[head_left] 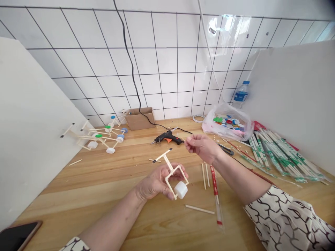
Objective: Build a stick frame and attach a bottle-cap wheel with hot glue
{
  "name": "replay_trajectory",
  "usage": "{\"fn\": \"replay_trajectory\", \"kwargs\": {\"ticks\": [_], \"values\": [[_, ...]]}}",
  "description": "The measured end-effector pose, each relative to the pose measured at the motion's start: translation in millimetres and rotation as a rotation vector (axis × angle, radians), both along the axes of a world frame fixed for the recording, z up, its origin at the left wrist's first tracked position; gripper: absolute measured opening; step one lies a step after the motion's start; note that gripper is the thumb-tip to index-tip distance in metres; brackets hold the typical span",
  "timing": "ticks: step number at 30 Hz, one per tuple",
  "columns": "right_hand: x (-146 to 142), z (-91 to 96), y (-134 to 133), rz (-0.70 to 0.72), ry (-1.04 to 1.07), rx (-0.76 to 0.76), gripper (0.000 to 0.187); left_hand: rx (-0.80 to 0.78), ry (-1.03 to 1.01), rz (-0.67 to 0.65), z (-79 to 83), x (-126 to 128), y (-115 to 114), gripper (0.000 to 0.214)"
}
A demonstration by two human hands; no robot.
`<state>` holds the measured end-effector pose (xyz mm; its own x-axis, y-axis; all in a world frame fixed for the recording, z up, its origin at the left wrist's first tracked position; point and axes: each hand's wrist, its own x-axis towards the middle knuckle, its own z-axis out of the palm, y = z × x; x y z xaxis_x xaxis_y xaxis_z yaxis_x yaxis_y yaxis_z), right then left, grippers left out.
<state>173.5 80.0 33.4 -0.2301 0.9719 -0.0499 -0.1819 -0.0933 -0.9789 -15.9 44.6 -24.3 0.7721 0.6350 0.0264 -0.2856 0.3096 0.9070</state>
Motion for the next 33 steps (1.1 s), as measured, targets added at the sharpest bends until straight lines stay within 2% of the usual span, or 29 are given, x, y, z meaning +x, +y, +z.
{"fn": "replay_trajectory", "kwargs": {"ticks": [9,12,17,20,23,25,29,33], "values": [[32,16.0,15,-0.206,0.159,0.032,0.030,-0.016,-0.002,0.022,3.2,1,-1,0.062],[46,21.3,20,-0.265,0.186,0.051,0.038,-0.022,-0.009,0.027,3.1,1,-1,0.062],[66,14.6,32,-0.305,0.184,0.093,0.046,-0.024,-0.005,0.035,1.3,1,0,0.063],[58,-0.5,32,-0.240,0.137,0.092,0.036,-0.018,-0.005,0.036,0.4,1,1,0.064],[35,-15.6,23,-0.120,0.069,0.067,0.021,-0.007,-0.004,0.025,0.5,1,1,0.064],[17,-21.1,14,-0.033,0.031,0.050,0.017,-0.004,-0.002,0.019,0.5,1,1,0.063],[-7,-20.0,-3,0.067,-0.014,0.026,0.018,-0.017,-0.005,0.010,-0.4,1,0,0.063],[-16,-17.0,-13,0.105,-0.053,0.008,0.024,-0.009,-0.002,-0.002,-2.1,1,0,0.063]]}}
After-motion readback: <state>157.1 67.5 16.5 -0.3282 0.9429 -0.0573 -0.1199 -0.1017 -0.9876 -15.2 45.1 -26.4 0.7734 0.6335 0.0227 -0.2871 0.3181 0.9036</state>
